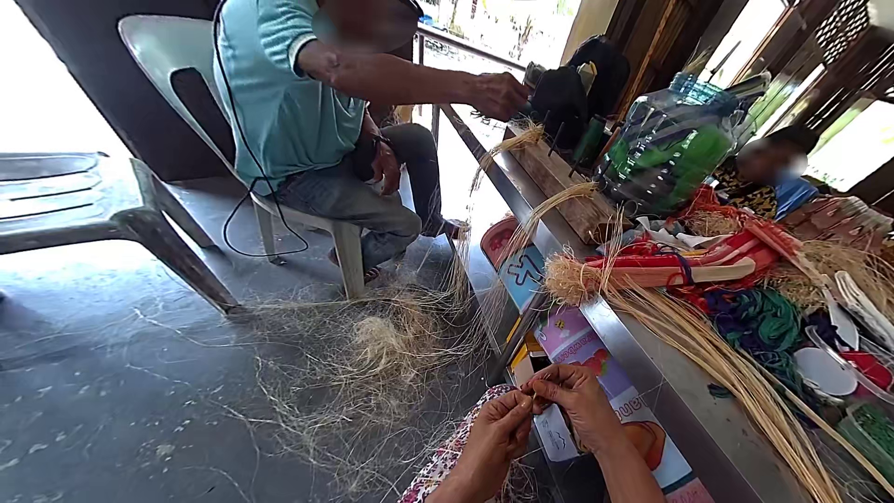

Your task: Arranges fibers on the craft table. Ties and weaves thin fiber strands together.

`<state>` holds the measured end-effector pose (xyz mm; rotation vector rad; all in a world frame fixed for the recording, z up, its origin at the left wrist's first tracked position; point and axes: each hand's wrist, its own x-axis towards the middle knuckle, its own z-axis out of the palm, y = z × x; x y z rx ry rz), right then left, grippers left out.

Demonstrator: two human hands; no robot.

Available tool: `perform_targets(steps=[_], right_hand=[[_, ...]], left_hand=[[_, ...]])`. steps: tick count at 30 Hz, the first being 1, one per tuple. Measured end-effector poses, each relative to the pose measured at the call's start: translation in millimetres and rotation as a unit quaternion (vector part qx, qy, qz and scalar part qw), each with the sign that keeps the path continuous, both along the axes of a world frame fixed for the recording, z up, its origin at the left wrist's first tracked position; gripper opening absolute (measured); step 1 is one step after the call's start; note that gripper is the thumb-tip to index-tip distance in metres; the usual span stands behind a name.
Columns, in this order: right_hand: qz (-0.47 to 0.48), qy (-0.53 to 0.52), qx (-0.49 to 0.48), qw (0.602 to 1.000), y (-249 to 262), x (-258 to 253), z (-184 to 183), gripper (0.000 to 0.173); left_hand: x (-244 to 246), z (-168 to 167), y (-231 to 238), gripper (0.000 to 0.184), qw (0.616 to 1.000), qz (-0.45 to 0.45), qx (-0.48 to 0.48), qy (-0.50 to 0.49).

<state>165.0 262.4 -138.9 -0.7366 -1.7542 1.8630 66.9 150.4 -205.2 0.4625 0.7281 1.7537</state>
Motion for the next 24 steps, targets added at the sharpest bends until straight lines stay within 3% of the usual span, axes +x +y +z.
perform_targets(steps=[12, 14, 19, 24], right_hand=[[-0.028, 0.048, -0.029, 0.998, 0, -1, 4, 0.019], [-0.045, 0.062, 0.012, 0.997, 4, 0, 5, 0.022], [-0.075, 0.051, 0.240, 0.967, 8, 7, 7, 0.018], [-0.049, 0.035, 0.280, 0.958, 6, 9, 3, 0.019]], left_hand=[[0, 1, -1, 0.030, 1.000, 0.011, 0.005, 0.018], [0, 1, 0, 0.030, 1.000, 0.017, -0.004, 0.015], [0, -1, 1, 0.030, 0.998, 0.043, -0.009, 0.036], [0, -2, 1, 0.028, 0.997, 0.055, -0.013, 0.050]])
